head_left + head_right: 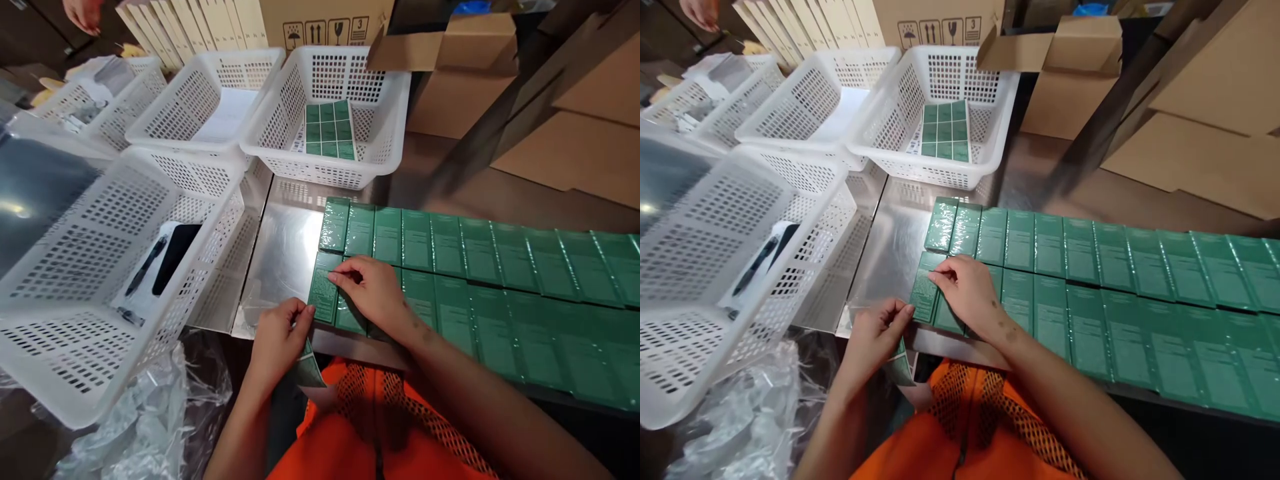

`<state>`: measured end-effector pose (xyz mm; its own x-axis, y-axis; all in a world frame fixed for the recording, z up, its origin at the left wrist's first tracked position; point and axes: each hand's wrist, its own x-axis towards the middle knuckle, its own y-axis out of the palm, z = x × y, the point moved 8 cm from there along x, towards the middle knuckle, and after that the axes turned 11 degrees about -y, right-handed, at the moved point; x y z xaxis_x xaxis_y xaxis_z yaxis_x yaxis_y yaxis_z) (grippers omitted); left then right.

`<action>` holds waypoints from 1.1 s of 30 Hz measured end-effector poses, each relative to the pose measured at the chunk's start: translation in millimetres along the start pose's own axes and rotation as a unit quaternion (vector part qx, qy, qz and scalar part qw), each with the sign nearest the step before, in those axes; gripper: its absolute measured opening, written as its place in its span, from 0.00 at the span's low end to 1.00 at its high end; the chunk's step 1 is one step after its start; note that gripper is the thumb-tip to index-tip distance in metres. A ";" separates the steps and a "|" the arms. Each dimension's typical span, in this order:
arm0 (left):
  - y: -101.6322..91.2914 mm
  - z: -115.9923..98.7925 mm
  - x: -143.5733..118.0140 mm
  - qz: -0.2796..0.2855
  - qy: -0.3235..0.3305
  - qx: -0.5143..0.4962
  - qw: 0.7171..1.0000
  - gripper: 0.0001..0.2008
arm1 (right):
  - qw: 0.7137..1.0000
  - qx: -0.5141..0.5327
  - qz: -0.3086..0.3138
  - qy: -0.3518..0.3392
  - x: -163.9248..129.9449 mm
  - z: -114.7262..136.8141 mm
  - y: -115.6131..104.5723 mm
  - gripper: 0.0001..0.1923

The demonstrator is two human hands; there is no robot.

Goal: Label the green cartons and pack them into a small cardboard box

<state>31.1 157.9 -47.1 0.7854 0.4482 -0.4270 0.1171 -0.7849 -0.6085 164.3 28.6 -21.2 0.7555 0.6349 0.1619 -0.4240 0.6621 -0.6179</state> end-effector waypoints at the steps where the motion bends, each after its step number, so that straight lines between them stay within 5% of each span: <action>1: -0.7 -1.3 -0.1 -0.004 0.000 0.007 1.000 0.19 | 1.000 -0.004 0.000 0.001 -0.1 -0.2 0.9 0.05; 11: -2.7 -10.8 -0.7 -0.020 -0.010 0.052 0.998 0.16 | 1.000 -0.026 0.009 0.006 -3.1 0.6 3.4 0.06; 17: -4.2 -17.2 2.5 -0.028 -0.024 0.163 0.986 0.15 | 0.998 -0.058 -0.021 -0.015 -7.5 3.9 6.6 0.04; 21: -10.3 -6.0 -1.2 -0.032 -0.027 0.170 0.985 0.21 | 0.997 -0.029 -0.074 0.014 -4.8 -4.5 -1.8 0.28; 23: -16.2 2.1 -5.8 -0.047 -0.023 0.131 0.990 0.23 | 0.997 -0.001 -0.069 0.022 -5.7 -4.9 -4.8 0.27; 26: -40.7 12.8 -17.6 -0.161 -0.039 0.043 0.985 0.22 | 0.993 0.099 -0.061 0.019 -19.0 7.7 -7.0 0.22; 29: -68.9 15.0 -34.8 -0.311 -0.059 -0.040 0.948 0.21 | 0.984 0.177 -0.010 -0.022 -40.8 35.7 1.0 0.28; 33: -80.9 1.5 -41.5 -0.374 -0.051 -0.078 0.923 0.20 | 0.980 0.154 0.007 -0.129 -59.1 69.1 10.8 0.29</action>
<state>-11.9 203.5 18.8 0.3885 0.9214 0.0083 0.6961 -0.2876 -0.6578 80.6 25.7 15.6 0.6135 0.6983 0.3688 -0.5942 0.7158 -0.3670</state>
